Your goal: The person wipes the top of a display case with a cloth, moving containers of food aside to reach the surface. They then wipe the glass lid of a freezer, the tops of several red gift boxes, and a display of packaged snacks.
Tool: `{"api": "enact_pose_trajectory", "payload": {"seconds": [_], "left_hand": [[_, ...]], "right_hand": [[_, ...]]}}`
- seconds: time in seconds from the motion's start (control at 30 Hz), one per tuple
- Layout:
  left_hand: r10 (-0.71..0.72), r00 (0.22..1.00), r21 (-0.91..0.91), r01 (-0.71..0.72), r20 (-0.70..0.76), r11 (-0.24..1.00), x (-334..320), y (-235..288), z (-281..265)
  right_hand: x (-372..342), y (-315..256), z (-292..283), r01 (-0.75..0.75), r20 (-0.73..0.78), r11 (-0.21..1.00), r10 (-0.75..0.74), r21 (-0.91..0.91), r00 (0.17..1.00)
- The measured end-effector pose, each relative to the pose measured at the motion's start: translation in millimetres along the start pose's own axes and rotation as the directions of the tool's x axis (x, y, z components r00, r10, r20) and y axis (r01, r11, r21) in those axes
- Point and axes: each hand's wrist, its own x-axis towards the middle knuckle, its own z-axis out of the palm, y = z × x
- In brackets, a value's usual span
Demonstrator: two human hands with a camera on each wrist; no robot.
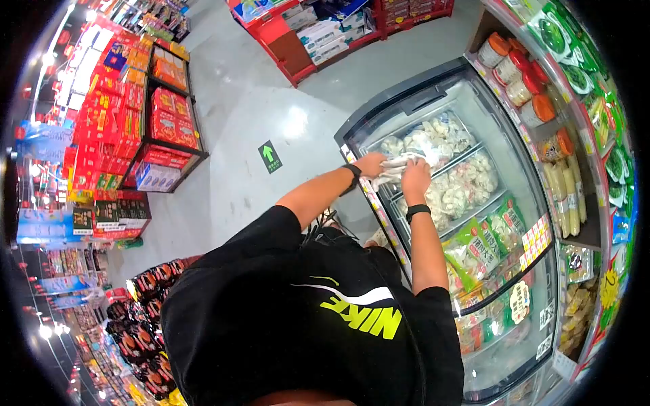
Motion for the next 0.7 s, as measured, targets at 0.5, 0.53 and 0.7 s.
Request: {"api": "enact_pose_trajectory", "payload": {"seconds": [0.5, 0.53, 0.7], "left_hand": [[-0.368, 0.787, -0.565, 0.031, -0.494, 0.824, -302.3, -43.2, -251.4], [-0.378, 0.774, -0.579, 0.019, -0.508, 0.815, -322.2, -40.5, -259.0], [-0.525, 0.765, -0.626, 0.209, -0.374, 0.751, -402.2, -43.9, -291.0]], "right_hand": [[7.5, -280.4, -109.4, 0.037, 0.115, 0.378, -0.370, 0.925, 0.922], [3.4, -299.7, -112.7, 0.044, 0.113, 0.380, -0.381, 0.924, 0.918], [-11.2, -392.2, -112.2, 0.055, 0.099, 0.341, -0.420, 0.938, 0.902]]}}
